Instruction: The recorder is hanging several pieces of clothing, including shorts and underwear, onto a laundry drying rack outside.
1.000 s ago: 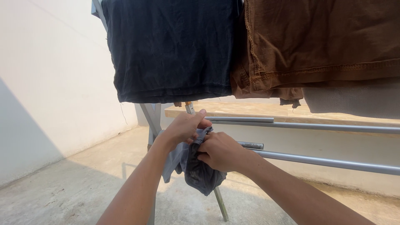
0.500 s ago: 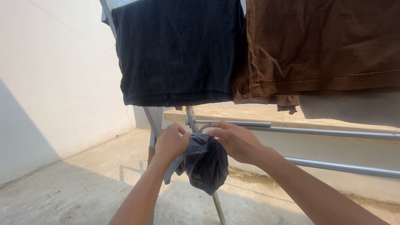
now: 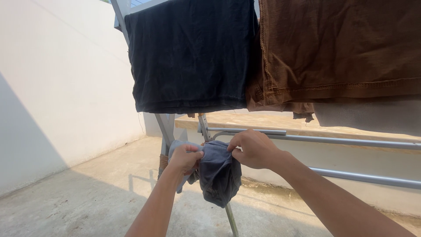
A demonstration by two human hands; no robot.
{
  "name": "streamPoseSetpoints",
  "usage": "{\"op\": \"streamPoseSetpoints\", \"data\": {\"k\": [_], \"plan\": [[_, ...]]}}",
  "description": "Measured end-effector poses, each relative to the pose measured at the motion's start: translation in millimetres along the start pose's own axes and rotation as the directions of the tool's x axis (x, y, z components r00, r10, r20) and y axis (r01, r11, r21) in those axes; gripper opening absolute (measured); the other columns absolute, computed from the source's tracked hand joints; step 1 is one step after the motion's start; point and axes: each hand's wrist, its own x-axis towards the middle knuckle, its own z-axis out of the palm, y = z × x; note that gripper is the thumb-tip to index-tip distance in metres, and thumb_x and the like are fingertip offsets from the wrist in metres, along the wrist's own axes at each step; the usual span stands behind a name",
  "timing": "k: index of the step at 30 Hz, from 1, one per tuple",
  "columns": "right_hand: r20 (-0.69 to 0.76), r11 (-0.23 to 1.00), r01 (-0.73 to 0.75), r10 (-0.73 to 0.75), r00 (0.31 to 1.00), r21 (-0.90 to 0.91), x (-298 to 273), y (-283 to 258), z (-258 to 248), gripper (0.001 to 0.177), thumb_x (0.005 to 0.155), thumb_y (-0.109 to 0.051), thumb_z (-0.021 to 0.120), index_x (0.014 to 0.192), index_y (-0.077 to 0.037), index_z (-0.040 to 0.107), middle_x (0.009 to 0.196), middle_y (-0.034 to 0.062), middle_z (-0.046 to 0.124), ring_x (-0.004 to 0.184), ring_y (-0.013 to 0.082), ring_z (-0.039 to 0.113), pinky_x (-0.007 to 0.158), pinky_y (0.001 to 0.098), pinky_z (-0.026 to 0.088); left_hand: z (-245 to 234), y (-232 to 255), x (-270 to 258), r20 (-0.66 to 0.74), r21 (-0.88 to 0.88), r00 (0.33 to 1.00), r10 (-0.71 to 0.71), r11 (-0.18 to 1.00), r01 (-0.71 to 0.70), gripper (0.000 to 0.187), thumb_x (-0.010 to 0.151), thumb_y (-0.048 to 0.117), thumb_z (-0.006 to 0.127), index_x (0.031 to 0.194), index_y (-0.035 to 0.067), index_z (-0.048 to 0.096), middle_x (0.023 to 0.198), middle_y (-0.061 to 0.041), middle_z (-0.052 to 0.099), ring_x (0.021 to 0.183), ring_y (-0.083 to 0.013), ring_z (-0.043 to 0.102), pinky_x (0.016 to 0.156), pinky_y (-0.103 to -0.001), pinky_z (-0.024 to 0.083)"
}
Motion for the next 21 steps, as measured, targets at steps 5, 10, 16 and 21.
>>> {"op": "streamPoseSetpoints", "data": {"k": [5, 10, 16, 21], "plan": [[0.094, 0.993, -0.031, 0.02, 0.995, 0.117, -8, 7, -6, 0.025, 0.089, -0.013, 0.066, 0.11, -0.014, 0.079, 0.102, 0.0042, 0.08, 0.091, 0.019, 0.074, 0.084, 0.0342, 0.059, 4, 11, -19, -0.274, 0.103, 0.934, 0.231, 0.972, -0.21, 0.028, 0.084, 0.017, 0.078, 0.109, 0.012, 0.068, 0.089, -0.007, 0.077, 0.086, -0.0197, 0.073, 0.081, -0.036, 0.056], [0.121, 0.994, -0.043, 0.031, 0.992, 0.098, -17, 8, -3, 0.025, 0.089, -0.015, 0.07, 0.112, -0.014, 0.077, 0.105, 0.0043, 0.079, 0.092, 0.0201, 0.074, 0.086, 0.0353, 0.058, 9, 17, -13, -0.283, 0.196, 0.909, 0.306, 0.946, -0.257, 0.023, 0.085, 0.018, 0.076, 0.107, 0.012, 0.074, 0.09, -0.009, 0.076, 0.09, -0.0212, 0.07, 0.084, -0.036, 0.054], [0.015, 0.995, 0.072, -0.074, 0.997, 0.073, -17, 10, 10, 0.023, 0.09, -0.013, 0.071, 0.112, -0.011, 0.077, 0.108, 0.0054, 0.079, 0.097, 0.0231, 0.072, 0.09, 0.0376, 0.056, 7, 13, -23, -0.263, 0.159, 0.895, 0.359, 0.932, -0.327, 0.017, 0.084, 0.011, 0.07, 0.099, 0.013, 0.079, 0.09, -0.008, 0.079, 0.092, -0.0239, 0.074, 0.086, -0.036, 0.056], [-0.033, 0.986, 0.139, -0.136, 0.99, 0.089, -19, 12, 20, 0.037, 0.087, -0.011, 0.073, 0.124, -0.013, 0.071, 0.113, 0.0061, 0.076, 0.099, 0.0251, 0.071, 0.09, 0.0395, 0.055, 11, 11, -40, -0.277, 0.485, 0.843, 0.461, 0.825, -0.292, 0.03, 0.085, 0.009, 0.065, 0.111, 0.018, 0.076, 0.117, -0.009, 0.069, 0.113, -0.0285, 0.063, 0.096, -0.043, 0.049]]}}
